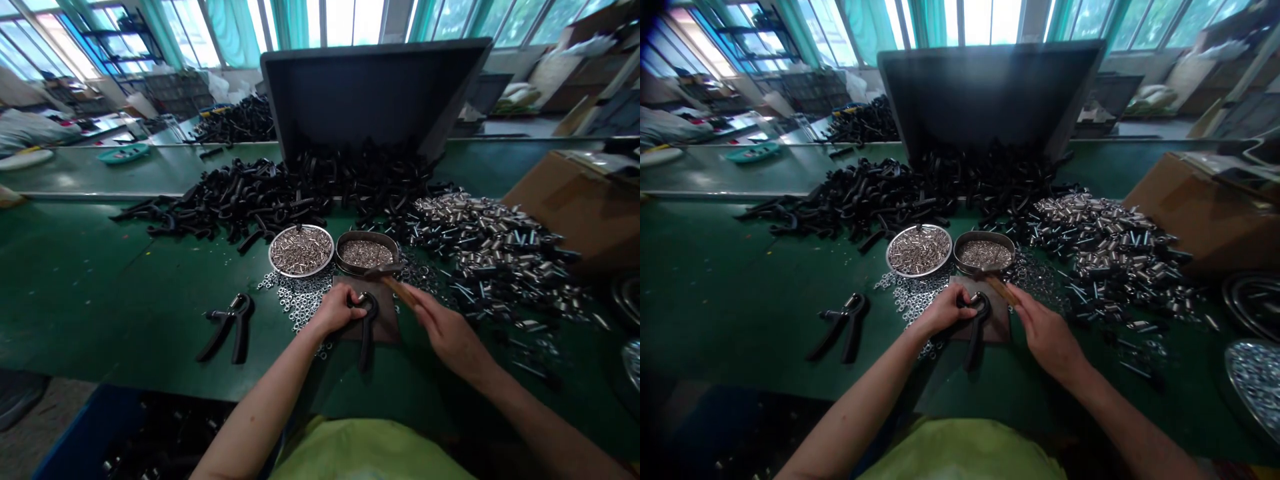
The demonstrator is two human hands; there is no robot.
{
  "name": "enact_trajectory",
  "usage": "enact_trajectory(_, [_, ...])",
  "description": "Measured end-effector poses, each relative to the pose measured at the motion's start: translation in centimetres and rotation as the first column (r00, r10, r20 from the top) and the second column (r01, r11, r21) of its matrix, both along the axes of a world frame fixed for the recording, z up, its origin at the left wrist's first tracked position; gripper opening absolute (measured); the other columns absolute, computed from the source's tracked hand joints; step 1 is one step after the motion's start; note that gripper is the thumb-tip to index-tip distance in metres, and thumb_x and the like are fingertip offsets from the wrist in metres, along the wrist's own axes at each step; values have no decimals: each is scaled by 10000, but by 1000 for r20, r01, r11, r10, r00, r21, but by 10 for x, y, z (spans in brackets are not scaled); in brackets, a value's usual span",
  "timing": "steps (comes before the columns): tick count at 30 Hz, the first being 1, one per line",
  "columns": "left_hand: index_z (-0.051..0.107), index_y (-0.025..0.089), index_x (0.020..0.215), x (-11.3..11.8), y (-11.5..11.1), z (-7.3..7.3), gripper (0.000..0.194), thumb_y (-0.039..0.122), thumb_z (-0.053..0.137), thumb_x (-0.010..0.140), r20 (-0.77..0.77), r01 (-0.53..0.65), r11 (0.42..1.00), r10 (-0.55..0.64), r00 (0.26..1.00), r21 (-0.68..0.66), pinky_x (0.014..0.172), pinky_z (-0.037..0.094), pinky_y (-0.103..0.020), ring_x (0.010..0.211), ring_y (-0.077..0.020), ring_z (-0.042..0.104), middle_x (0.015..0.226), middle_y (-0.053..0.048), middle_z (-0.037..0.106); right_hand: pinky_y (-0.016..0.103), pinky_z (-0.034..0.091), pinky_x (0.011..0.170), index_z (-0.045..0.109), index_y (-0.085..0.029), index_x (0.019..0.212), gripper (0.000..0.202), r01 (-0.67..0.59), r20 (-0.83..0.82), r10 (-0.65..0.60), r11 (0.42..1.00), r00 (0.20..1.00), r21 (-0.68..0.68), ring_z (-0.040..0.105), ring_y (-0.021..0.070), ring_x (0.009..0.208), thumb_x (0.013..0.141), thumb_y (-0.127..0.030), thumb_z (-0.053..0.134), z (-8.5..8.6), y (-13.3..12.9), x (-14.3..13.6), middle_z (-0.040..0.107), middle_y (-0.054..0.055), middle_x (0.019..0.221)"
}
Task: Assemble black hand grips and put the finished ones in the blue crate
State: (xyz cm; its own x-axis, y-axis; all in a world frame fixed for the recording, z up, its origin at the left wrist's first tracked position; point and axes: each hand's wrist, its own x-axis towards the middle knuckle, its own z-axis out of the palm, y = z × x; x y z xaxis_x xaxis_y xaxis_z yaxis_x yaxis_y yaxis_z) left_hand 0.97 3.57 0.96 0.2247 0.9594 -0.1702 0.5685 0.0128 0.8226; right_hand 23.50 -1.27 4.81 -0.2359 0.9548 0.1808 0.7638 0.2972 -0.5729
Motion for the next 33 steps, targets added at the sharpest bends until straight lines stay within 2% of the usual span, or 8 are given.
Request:
enact_trajectory(3, [572, 191, 783, 1, 0, 0, 229, 255, 739, 639, -4, 2, 1000, -1, 1000, 14, 708, 379, -255, 791, -148, 504, 841, 14, 557, 383, 474, 954, 433, -226, 1352, 446, 52, -24, -51, 995, 998, 86, 566, 239, 1146, 919, -284, 348, -4, -5, 0, 559, 74, 1308])
enact_trajectory(8, [564, 195, 815, 0, -4, 1, 254, 285, 740, 655, -76, 6, 997, 0, 997, 82, 781, 393, -307, 875, -187, 512, 900, -7, 566, 401, 548, 785, 509, -226, 1285, 415, 5, 117, 13, 988, 993, -154, 671, 269, 945, 909, -280, 341, -21, 2, -1, 675, 82, 1126])
enact_trajectory(12, [529, 198, 961, -6, -28, -1, 457, 364, 781, 618, -202, -77, 954, 140, 969, 290, 882, 375, -393, 1062, -257, 455, 1142, -78, 505, 369, 540, 821, 501, -250, 1293, 413, -10, 43, 15, 993, 999, -116, 655, 244, 993, 918, -316, 343, 5, -9, -2, 650, 59, 1180])
enact_trajectory(15, [513, 188, 967, -10, -50, -4, 436, 396, 748, 665, -275, -101, 919, 217, 937, 382, 882, 383, -408, 1057, -271, 458, 1118, -101, 506, 315, 556, 766, 438, -242, 1348, 443, 22, -71, -23, 1000, 997, -5, 682, 209, 907, 931, -338, 325, 16, -29, -2, 664, 76, 1145])
enact_trajectory(18, [515, 187, 884, -11, -63, -7, 235, 350, 645, 774, -347, -54, 946, 169, 922, 319, 790, 419, -367, 904, -239, 516, 926, -74, 562, 326, 567, 721, 495, -223, 1299, 428, 9, -65, -6, 999, 998, 43, 698, 219, 813, 923, -322, 315, 3, -38, -4, 704, 92, 1025])
enact_trajectory(21, [508, 197, 852, -9, -64, -11, 120, 290, 574, 817, -383, -29, 960, 140, 913, 279, 742, 424, -335, 851, -220, 530, 882, -65, 572, 395, 560, 785, 535, -246, 1265, 405, -99, 62, 103, 992, 993, -76, 677, 257, 929, 904, -297, 357, -11, -34, -7, 676, 75, 1126])
enact_trajectory(27, [506, 207, 845, -10, -60, -12, 120, 293, 577, 801, -406, -9, 958, 129, 905, 285, 736, 420, -325, 870, -221, 540, 894, -63, 581, 379, 520, 893, 425, -260, 1359, 441, -55, 16, 55, 998, 998, 6, 609, 224, 1083, 930, -284, 323, -4, -33, -9, 607, 44, 1248])
enact_trajectory(33, [536, 199, 891, -11, -56, -6, 169, 338, 570, 800, -456, 20, 975, 85, 886, 222, 696, 417, -329, 841, -241, 562, 896, -88, 611, 388, 558, 796, 478, -257, 1327, 441, -91, 204, 113, 989, 972, -116, 658, 252, 983, 936, -351, 295, -34, -29, 5, 635, 49, 1203])
